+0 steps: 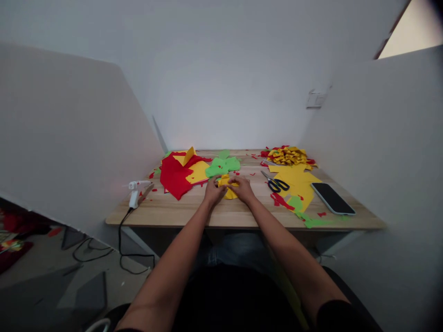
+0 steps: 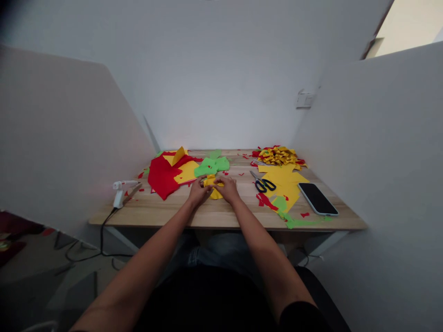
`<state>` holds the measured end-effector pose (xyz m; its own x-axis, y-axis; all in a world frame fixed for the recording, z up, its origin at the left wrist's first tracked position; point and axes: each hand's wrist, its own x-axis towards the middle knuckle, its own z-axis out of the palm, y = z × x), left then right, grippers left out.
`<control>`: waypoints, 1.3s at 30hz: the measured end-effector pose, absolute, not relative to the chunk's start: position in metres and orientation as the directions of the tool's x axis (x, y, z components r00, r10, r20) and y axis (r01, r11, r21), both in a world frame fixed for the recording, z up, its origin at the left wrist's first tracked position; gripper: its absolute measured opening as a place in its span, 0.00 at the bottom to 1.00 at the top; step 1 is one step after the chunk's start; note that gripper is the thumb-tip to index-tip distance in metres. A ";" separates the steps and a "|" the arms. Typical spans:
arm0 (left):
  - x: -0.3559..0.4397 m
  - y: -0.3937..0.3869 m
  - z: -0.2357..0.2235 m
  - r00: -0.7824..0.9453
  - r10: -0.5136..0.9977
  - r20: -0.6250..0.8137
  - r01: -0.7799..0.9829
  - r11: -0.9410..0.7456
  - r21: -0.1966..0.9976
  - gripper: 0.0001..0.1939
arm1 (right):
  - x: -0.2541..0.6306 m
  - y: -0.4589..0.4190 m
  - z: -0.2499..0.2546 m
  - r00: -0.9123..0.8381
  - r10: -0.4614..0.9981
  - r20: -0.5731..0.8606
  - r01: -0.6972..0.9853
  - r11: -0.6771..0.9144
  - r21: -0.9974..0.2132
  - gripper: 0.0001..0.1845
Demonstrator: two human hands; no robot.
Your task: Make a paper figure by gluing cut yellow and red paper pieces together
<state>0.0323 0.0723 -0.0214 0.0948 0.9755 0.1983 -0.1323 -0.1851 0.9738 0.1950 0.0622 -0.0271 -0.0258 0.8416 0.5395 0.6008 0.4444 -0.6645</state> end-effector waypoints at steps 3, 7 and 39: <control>0.033 0.072 -0.022 0.096 0.977 0.189 -0.146 -0.174 0.974 0.29 | 0.194 0.062 -0.026 -0.009 0.832 0.554 0.609 0.444 -0.657 0.06; 0.034 0.073 -0.021 0.077 0.979 0.190 -0.170 -0.175 0.970 0.28 | 0.192 0.064 -0.027 0.011 0.824 0.567 0.613 0.443 -0.655 0.08; 0.036 0.070 -0.021 0.032 0.978 0.204 -0.237 -0.191 0.953 0.23 | 0.193 0.061 -0.023 0.008 0.768 0.640 0.595 0.511 -0.620 0.05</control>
